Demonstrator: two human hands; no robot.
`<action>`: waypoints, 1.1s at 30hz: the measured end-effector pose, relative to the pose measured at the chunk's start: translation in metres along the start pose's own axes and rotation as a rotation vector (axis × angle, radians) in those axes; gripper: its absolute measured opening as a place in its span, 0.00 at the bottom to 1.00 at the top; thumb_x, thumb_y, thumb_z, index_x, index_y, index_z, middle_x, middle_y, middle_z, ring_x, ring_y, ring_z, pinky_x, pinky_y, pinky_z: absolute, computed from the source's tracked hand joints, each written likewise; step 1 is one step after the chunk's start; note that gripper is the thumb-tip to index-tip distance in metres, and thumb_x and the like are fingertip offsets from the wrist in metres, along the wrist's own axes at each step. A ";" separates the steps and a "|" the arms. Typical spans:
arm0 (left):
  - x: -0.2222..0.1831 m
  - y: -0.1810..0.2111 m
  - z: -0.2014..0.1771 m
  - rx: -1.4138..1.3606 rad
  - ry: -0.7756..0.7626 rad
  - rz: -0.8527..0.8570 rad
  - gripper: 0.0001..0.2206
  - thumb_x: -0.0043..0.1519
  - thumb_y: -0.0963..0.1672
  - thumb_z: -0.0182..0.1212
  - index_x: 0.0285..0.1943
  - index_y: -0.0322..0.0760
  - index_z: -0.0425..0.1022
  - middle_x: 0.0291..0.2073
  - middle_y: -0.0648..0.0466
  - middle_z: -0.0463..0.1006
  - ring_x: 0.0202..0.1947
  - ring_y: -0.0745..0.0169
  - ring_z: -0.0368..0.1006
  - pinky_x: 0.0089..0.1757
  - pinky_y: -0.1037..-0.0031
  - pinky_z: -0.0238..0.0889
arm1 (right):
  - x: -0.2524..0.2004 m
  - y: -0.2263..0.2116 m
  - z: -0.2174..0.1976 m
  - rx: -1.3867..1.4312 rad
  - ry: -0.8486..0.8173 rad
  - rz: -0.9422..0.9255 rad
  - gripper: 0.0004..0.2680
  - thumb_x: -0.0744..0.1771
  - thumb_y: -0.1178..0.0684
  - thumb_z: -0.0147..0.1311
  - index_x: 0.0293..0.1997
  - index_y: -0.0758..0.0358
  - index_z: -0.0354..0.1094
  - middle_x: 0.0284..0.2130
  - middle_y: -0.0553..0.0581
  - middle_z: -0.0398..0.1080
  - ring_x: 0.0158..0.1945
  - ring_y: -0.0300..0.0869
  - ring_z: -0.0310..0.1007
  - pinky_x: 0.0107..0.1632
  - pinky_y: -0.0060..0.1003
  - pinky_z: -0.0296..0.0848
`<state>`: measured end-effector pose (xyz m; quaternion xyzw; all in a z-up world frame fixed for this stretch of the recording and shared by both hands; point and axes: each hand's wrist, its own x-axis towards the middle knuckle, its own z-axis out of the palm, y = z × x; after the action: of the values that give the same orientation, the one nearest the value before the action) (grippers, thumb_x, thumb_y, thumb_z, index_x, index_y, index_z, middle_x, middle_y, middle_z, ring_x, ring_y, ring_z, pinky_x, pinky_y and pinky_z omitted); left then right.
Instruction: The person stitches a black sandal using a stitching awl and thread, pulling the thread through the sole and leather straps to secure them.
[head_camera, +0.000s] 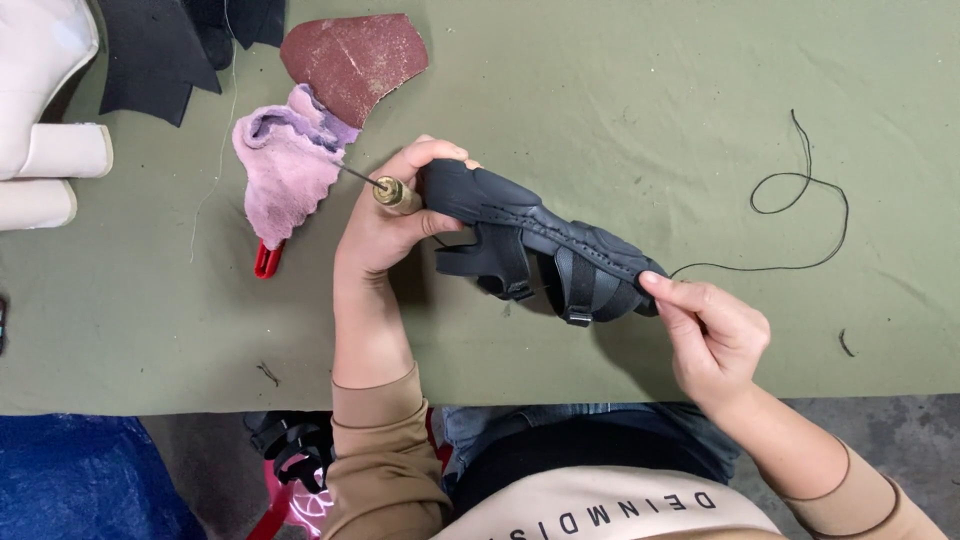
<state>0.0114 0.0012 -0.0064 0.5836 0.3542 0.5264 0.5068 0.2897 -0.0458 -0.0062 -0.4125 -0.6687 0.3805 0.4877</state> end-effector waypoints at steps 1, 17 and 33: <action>-0.001 -0.003 -0.002 0.001 0.001 0.001 0.21 0.41 0.37 0.65 0.43 0.27 0.64 0.31 0.47 0.65 0.34 0.63 0.60 0.41 0.75 0.53 | 0.000 -0.001 0.000 0.001 -0.001 -0.001 0.05 0.59 0.68 0.44 0.31 0.74 0.68 0.10 0.58 0.58 0.12 0.34 0.50 0.19 0.30 0.57; -0.002 -0.008 -0.002 -0.003 0.085 -0.110 0.23 0.44 0.39 0.64 0.49 0.30 0.62 0.38 0.49 0.67 0.40 0.66 0.62 0.46 0.74 0.56 | 0.010 0.007 -0.006 -0.070 0.004 0.072 0.06 0.60 0.68 0.45 0.35 0.74 0.67 0.22 0.64 0.67 0.24 0.37 0.62 0.27 0.33 0.64; 0.000 0.010 0.003 0.179 0.038 -0.237 0.20 0.50 0.46 0.58 0.50 0.40 0.60 0.42 0.57 0.64 0.44 0.68 0.60 0.46 0.81 0.53 | 0.025 -0.003 -0.011 -0.406 -0.142 -0.053 0.09 0.58 0.53 0.51 0.38 0.64 0.63 0.37 0.64 0.50 0.46 0.50 0.50 0.46 0.41 0.54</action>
<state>0.0128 -0.0022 0.0036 0.5706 0.4756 0.4403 0.5043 0.2949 -0.0231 0.0078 -0.4568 -0.7750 0.2531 0.3560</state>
